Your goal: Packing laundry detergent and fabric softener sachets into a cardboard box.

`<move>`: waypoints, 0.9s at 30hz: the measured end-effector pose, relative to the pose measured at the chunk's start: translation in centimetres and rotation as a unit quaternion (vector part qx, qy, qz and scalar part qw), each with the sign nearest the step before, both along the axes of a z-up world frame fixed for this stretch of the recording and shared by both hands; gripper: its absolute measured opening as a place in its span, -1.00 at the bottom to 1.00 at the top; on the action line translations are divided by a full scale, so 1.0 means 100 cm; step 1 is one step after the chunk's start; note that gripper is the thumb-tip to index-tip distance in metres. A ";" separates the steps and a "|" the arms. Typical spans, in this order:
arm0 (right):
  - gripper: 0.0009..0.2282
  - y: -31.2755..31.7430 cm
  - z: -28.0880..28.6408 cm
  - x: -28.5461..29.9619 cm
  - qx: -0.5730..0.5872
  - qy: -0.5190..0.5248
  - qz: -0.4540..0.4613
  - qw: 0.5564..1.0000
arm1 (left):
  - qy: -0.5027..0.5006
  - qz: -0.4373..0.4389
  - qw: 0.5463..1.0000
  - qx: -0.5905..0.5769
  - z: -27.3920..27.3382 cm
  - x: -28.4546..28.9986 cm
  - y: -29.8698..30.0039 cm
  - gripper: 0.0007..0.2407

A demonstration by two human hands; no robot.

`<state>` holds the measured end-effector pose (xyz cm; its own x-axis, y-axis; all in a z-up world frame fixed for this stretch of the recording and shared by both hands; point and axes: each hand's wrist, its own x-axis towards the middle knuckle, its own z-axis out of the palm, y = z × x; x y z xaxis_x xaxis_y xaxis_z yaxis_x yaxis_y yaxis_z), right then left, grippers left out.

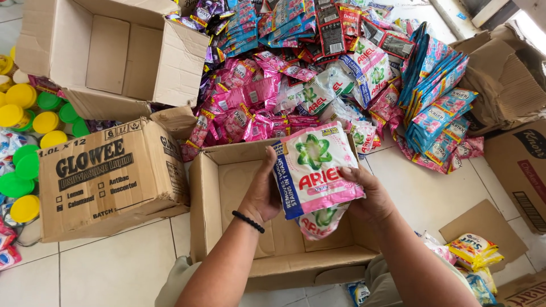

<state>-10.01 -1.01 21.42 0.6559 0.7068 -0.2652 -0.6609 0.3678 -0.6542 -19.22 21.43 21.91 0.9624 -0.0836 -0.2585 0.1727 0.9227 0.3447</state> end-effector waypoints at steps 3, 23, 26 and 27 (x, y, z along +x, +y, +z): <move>-0.51 0.001 0.013 0.009 -0.117 -0.098 -0.012 0.988 | -0.019 -0.010 0.998 0.057 -0.011 -0.001 -0.007 -0.25; -0.49 0.018 -0.061 0.015 -0.081 0.135 0.134 0.978 | -0.044 0.048 0.994 0.085 0.007 -0.010 -0.011 -0.48; -0.50 0.005 -0.088 0.029 0.005 0.131 0.100 0.986 | -0.032 0.010 0.989 0.142 0.000 -0.016 -0.017 -0.48; -0.50 0.000 -0.092 0.028 -0.007 0.108 0.073 0.991 | -0.026 0.001 0.983 0.181 -0.002 -0.019 -0.018 -0.48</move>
<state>-7.17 -0.98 12.21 0.4745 0.7846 -0.3991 -0.8312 0.2501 -0.4965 -21.12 19.59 21.71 0.9751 0.0076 -0.2215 0.1439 0.7381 0.6591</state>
